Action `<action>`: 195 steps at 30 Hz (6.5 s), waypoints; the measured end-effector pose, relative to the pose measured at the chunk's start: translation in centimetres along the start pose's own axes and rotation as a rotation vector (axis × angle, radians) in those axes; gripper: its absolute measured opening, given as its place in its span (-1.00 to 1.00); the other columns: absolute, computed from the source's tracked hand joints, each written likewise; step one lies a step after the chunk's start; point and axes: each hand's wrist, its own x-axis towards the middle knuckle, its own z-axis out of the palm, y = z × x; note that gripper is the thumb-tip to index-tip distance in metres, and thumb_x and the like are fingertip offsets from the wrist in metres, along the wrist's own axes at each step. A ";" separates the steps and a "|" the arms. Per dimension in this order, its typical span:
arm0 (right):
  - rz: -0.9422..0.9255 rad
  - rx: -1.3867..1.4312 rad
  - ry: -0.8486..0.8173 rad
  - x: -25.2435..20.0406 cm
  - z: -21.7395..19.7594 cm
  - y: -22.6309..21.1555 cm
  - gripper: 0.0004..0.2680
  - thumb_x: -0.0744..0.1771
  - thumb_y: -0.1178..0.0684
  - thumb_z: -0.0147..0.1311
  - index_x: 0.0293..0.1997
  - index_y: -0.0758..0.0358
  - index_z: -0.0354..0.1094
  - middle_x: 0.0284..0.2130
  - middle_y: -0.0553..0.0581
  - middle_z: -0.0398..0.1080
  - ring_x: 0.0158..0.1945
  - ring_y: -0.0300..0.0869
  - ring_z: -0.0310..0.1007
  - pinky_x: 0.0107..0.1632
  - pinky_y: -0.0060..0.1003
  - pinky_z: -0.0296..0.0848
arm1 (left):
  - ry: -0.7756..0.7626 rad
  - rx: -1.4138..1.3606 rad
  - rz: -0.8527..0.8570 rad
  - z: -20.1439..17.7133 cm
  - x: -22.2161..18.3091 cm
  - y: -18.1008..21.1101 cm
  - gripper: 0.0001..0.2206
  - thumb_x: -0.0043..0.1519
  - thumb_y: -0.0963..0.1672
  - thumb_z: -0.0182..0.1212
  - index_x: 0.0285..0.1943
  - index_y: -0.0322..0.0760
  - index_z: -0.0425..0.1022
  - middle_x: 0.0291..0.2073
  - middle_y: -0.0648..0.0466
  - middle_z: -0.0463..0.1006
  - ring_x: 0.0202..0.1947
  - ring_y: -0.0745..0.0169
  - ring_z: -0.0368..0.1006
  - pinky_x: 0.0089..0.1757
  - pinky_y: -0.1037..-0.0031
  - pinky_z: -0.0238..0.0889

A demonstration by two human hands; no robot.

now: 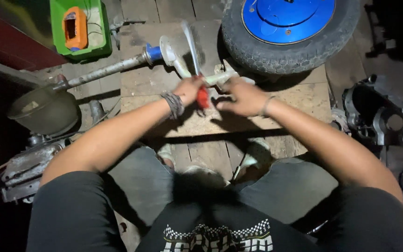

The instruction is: Cleaning and assembling motorcycle front fork components using a wire brush and a screwdriver.

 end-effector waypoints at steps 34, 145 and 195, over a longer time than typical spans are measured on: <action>-0.217 -0.130 0.972 -9.5 -6.4 6.3 -0.82 0.39 0.31 0.09 0.07 0.66 0.46 -0.11 0.44 0.52 -0.13 0.11 0.45 0.01 -0.10 0.43 | -0.227 0.958 0.153 -0.2 4.3 1.7 -0.59 0.47 0.13 -0.19 0.15 -0.14 0.40 -0.42 0.09 0.47 -0.50 0.22 0.38 -0.42 0.37 0.35; 0.195 -1.034 0.642 -11.2 -9.2 15.1 -0.60 0.27 -0.24 0.31 0.15 0.11 0.52 0.02 0.02 0.52 0.17 0.02 0.30 0.28 -0.09 0.16 | 0.001 0.967 0.550 -4.4 9.2 -1.4 -0.61 0.40 0.06 -0.01 -0.13 -0.31 0.58 -0.31 -0.17 0.66 -0.31 -0.32 0.56 -0.17 0.04 0.42; 0.236 -1.056 0.906 -11.6 -8.0 20.1 -0.79 0.39 0.18 0.26 0.14 0.16 0.68 0.17 0.27 0.43 0.24 0.12 0.23 0.36 -0.03 0.06 | -0.234 1.087 0.243 -6.7 6.7 -0.9 -0.46 0.49 0.17 -0.28 -0.10 -0.14 0.56 -0.47 0.02 0.58 -0.47 0.11 0.48 -0.23 0.25 0.38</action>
